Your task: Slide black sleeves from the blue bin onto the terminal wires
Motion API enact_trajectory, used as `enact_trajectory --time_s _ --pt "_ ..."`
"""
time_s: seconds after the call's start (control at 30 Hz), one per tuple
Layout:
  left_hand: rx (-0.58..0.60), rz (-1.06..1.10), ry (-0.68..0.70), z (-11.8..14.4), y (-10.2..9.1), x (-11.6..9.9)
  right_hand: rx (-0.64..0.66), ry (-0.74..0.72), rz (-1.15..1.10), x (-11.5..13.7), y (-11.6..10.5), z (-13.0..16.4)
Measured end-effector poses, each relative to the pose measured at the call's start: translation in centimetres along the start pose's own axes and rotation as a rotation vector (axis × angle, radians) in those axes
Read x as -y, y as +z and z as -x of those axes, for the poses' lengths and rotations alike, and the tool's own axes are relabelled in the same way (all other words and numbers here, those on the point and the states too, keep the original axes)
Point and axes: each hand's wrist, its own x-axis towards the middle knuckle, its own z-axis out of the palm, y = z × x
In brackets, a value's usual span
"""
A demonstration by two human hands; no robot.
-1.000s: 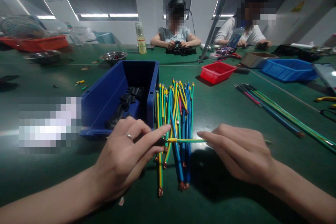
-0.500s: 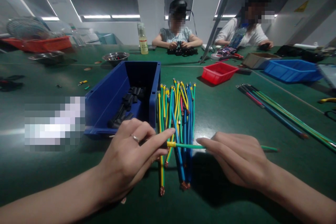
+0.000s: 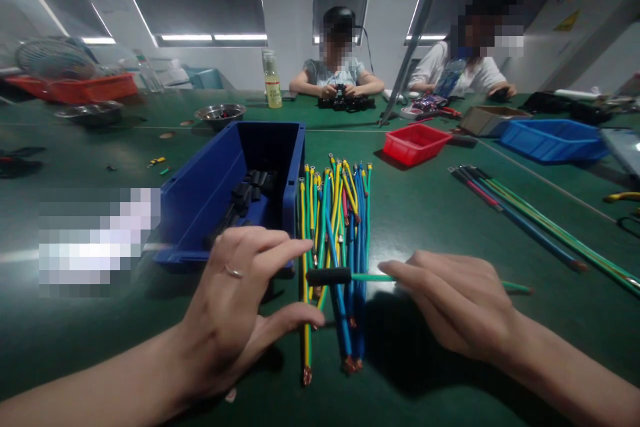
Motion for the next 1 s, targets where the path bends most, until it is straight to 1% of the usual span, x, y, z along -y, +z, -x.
enact_trajectory --time_s 0.07,0.13,0.2,0.3,0.43,0.67,0.77,0.83,0.87,0.93,1.0 --pt "-0.039 0.011 -0.029 0.0 0.0 0.1 -0.012 0.022 0.013 -0.3 0.0 0.1" --pt "-0.04 0.04 -0.042 0.0 0.0 0.1 -0.006 0.019 0.008 -0.3 0.0 0.3" --pt "-0.028 0.092 -0.038 -0.1 0.1 -0.1 0.005 0.013 -0.013 -0.2 0.2 0.5" --pt "-0.044 0.139 -0.008 -0.3 0.2 -0.2 0.016 0.024 -0.033 0.1 0.4 0.8" --pt "-0.046 0.149 0.026 -0.4 0.2 -0.1 0.023 0.032 -0.017 0.1 0.5 0.8" --pt "0.028 0.111 0.033 -0.4 0.4 0.3 0.043 0.001 0.035 -0.4 0.0 0.2" --pt "-0.014 0.071 -0.01 -0.3 0.4 0.7 0.045 0.021 0.059 -0.9 -0.1 0.4" --pt "-0.048 0.025 -0.027 -0.4 0.2 1.2 0.044 0.089 0.091 -1.5 -0.1 0.6" --pt "-0.054 -0.015 -0.027 -0.5 0.0 1.6 0.044 0.146 0.11 -1.9 -0.1 0.8" --pt "-0.034 -0.123 -0.024 -0.8 -0.2 2.4 0.041 0.299 0.127 -2.7 0.0 1.0" --pt "0.009 -0.24 -0.031 -1.1 -0.3 3.1 0.033 0.452 0.097 -3.6 0.1 1.2"
